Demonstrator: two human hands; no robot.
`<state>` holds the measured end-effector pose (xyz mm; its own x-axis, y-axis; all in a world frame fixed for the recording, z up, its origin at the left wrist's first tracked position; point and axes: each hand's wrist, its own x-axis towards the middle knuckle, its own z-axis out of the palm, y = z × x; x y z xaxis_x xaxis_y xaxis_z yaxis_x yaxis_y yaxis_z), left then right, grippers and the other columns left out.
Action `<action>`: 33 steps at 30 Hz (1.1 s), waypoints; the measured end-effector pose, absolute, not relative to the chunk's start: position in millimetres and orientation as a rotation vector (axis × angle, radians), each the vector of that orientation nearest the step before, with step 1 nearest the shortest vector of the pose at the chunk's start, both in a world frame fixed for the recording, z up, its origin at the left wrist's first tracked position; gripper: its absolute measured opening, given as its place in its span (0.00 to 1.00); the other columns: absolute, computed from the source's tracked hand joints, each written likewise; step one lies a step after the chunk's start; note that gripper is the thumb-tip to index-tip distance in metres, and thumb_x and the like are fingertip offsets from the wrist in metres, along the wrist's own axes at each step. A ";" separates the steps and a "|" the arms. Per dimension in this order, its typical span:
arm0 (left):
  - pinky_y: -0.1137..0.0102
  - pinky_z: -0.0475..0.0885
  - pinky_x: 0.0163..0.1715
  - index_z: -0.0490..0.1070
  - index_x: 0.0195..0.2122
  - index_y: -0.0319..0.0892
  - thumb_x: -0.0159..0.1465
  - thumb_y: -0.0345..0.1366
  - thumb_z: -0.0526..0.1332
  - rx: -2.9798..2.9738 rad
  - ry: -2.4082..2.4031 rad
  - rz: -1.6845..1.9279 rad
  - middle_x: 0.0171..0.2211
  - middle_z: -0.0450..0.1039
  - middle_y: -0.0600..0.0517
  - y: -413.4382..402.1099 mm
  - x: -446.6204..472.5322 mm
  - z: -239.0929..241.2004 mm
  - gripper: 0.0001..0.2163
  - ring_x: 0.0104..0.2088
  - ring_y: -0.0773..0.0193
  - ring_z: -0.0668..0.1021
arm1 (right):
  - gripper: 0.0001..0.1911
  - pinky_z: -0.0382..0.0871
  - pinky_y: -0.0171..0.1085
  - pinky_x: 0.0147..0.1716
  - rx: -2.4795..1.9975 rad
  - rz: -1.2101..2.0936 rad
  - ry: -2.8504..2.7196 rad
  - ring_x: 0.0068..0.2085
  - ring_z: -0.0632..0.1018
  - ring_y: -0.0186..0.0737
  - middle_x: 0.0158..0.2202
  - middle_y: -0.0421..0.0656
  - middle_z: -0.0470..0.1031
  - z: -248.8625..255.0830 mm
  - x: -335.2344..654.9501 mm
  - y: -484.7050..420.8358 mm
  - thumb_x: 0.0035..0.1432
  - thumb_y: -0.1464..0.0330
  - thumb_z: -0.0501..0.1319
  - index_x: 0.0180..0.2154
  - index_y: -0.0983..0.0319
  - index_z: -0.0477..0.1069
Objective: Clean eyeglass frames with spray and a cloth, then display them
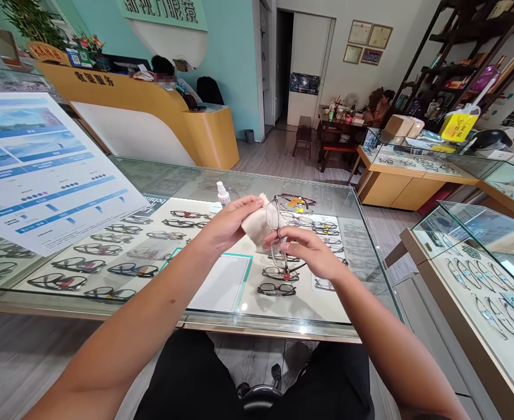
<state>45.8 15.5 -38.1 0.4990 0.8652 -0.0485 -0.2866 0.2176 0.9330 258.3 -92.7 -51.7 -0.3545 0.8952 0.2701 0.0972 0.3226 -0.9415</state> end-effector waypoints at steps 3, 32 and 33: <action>0.73 0.64 0.24 0.79 0.37 0.42 0.58 0.44 0.79 1.017 0.693 0.865 0.28 0.73 0.55 17.2 46.4 -39.8 0.15 0.25 0.70 0.71 | 0.15 0.74 0.51 0.61 -0.898 1.145 -1.662 0.56 0.83 0.51 0.52 0.46 0.86 -53.2 259.0 -91.3 0.73 0.56 0.66 0.53 0.55 0.85; 0.73 0.72 0.24 0.74 0.49 0.42 0.51 0.52 0.84 1.009 0.344 0.732 0.25 0.75 0.58 -0.9 65.8 -57.8 0.32 0.20 0.69 0.74 | 0.15 0.73 0.46 0.56 -0.829 1.198 -1.586 0.51 0.82 0.48 0.47 0.44 0.85 -55.1 256.5 -87.2 0.72 0.57 0.66 0.51 0.56 0.85; 0.73 0.72 0.24 0.73 0.48 0.43 0.53 0.53 0.83 1.023 0.337 0.731 0.24 0.74 0.58 -2.0 66.4 -58.1 0.30 0.20 0.69 0.73 | 0.14 0.72 0.46 0.57 -0.831 1.195 -1.594 0.51 0.81 0.48 0.47 0.44 0.85 -54.7 256.2 -87.2 0.72 0.57 0.66 0.51 0.56 0.85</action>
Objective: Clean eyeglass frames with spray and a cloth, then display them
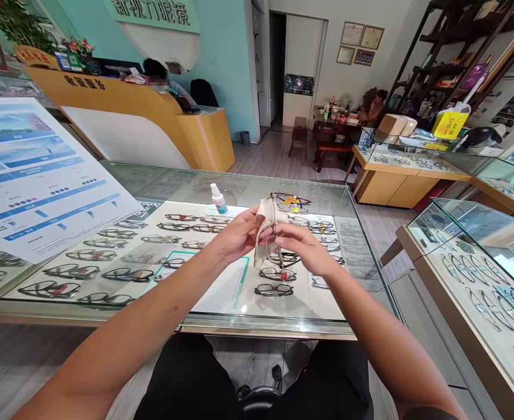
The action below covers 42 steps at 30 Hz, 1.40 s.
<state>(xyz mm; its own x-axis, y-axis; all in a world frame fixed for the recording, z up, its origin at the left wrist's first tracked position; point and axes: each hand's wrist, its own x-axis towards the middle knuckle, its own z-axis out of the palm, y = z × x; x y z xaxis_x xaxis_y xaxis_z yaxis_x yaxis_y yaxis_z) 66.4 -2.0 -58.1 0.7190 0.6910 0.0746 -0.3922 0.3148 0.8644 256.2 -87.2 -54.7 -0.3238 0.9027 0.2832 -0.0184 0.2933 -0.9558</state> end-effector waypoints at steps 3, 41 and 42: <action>0.74 0.71 0.26 0.72 0.42 0.43 0.58 0.54 0.79 1.059 0.306 0.720 0.21 0.68 0.60 -4.9 67.5 -58.0 0.25 0.20 0.71 0.71 | 0.15 0.71 0.47 0.57 -0.849 1.203 -1.592 0.51 0.81 0.49 0.47 0.45 0.85 -52.7 254.7 -88.0 0.71 0.55 0.66 0.48 0.57 0.84; 0.70 0.74 0.28 0.73 0.44 0.42 0.67 0.51 0.74 1.321 0.256 0.830 0.25 0.76 0.56 -18.8 63.8 -46.1 0.19 0.23 0.67 0.77 | 0.20 0.72 0.46 0.51 -0.749 1.303 -1.496 0.43 0.81 0.47 0.38 0.46 0.84 -45.3 252.4 -94.1 0.74 0.51 0.64 0.43 0.60 0.85; 0.69 0.74 0.27 0.73 0.44 0.42 0.66 0.50 0.75 1.323 0.271 0.845 0.24 0.76 0.57 -19.8 63.6 -45.2 0.19 0.22 0.66 0.77 | 0.21 0.72 0.46 0.51 -0.761 1.301 -1.506 0.43 0.81 0.47 0.38 0.46 0.83 -43.9 252.1 -94.4 0.73 0.50 0.64 0.42 0.60 0.84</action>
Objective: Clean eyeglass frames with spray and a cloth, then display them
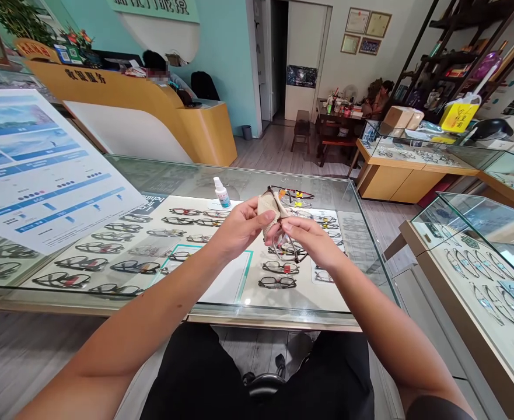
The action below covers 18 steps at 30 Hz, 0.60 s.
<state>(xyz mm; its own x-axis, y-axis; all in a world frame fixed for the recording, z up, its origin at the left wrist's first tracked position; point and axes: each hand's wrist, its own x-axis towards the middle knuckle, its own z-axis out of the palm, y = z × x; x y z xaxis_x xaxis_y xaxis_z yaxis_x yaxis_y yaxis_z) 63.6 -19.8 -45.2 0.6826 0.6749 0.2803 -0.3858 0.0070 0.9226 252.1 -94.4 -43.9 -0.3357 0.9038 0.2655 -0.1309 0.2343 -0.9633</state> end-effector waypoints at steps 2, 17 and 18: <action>0.69 0.75 0.26 0.73 0.43 0.43 0.62 0.50 0.78 1.318 0.305 0.892 0.24 0.76 0.57 -21.7 63.5 -43.2 0.20 0.21 0.66 0.77 | 0.22 0.72 0.46 0.51 -0.778 1.292 -1.536 0.43 0.81 0.48 0.38 0.46 0.83 -40.1 251.3 -94.4 0.72 0.48 0.65 0.41 0.60 0.84; 0.67 0.74 0.30 0.69 0.33 0.42 0.56 0.52 0.82 1.304 0.220 0.940 0.22 0.74 0.56 1.8 81.5 -9.6 0.25 0.21 0.67 0.76 | 0.20 0.71 0.42 0.51 -0.729 1.138 -1.666 0.42 0.80 0.44 0.37 0.44 0.83 -5.7 268.7 -61.5 0.73 0.52 0.65 0.42 0.61 0.85; 0.68 0.73 0.30 0.70 0.34 0.42 0.56 0.51 0.81 1.295 0.223 0.938 0.22 0.74 0.56 2.3 81.3 -13.5 0.24 0.21 0.67 0.75 | 0.20 0.71 0.42 0.51 -0.730 1.143 -1.658 0.43 0.80 0.44 0.37 0.44 0.83 -10.1 268.4 -60.9 0.73 0.52 0.65 0.42 0.61 0.85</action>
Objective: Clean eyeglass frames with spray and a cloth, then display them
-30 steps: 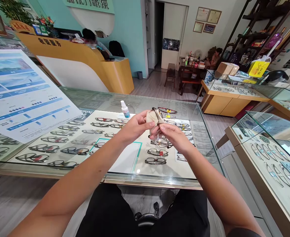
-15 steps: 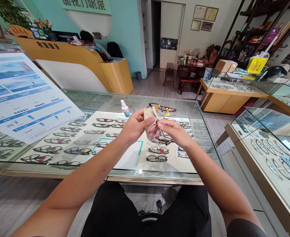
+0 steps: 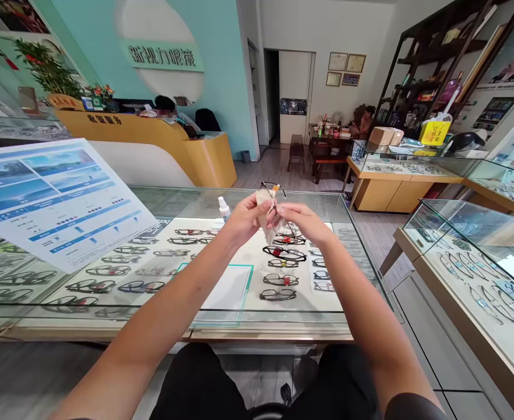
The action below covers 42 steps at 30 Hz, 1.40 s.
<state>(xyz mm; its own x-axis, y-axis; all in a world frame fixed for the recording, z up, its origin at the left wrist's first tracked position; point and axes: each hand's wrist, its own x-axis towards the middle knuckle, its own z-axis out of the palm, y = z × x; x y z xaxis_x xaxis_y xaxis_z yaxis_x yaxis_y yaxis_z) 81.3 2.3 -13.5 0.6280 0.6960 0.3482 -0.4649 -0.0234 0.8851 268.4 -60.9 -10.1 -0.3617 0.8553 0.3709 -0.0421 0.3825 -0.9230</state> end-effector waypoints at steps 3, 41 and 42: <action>0.69 0.73 0.30 0.74 0.39 0.40 0.58 0.50 0.81 1.290 0.242 0.926 0.23 0.74 0.57 2.9 79.0 -24.6 0.23 0.22 0.68 0.75 | 0.21 0.70 0.42 0.52 -0.730 1.154 -1.656 0.44 0.80 0.44 0.39 0.45 0.84 -22.0 267.5 -60.7 0.74 0.52 0.64 0.43 0.62 0.85; 0.72 0.74 0.37 0.77 0.41 0.39 0.54 0.49 0.83 1.401 0.390 1.019 0.32 0.82 0.52 17.9 61.5 -28.7 0.24 0.32 0.66 0.80 | 0.22 0.70 0.42 0.49 -0.858 1.122 -1.623 0.42 0.79 0.44 0.39 0.46 0.84 -28.1 264.5 -62.5 0.74 0.50 0.62 0.40 0.61 0.83; 0.72 0.74 0.37 0.77 0.43 0.40 0.53 0.48 0.83 1.389 0.398 1.019 0.33 0.83 0.52 17.6 62.2 -29.3 0.25 0.32 0.66 0.81 | 0.22 0.70 0.41 0.49 -0.850 1.141 -1.607 0.43 0.79 0.44 0.39 0.46 0.84 -29.3 263.8 -62.3 0.75 0.51 0.62 0.41 0.61 0.83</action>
<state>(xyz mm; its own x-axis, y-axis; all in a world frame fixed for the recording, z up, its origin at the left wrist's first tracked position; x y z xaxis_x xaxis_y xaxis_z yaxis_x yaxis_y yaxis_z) 62.2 17.6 -29.3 0.5424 0.7765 0.3206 -0.3538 -0.1350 0.9255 263.8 -62.3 -29.3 -0.3025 0.9037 0.3029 0.0118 0.3213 -0.9469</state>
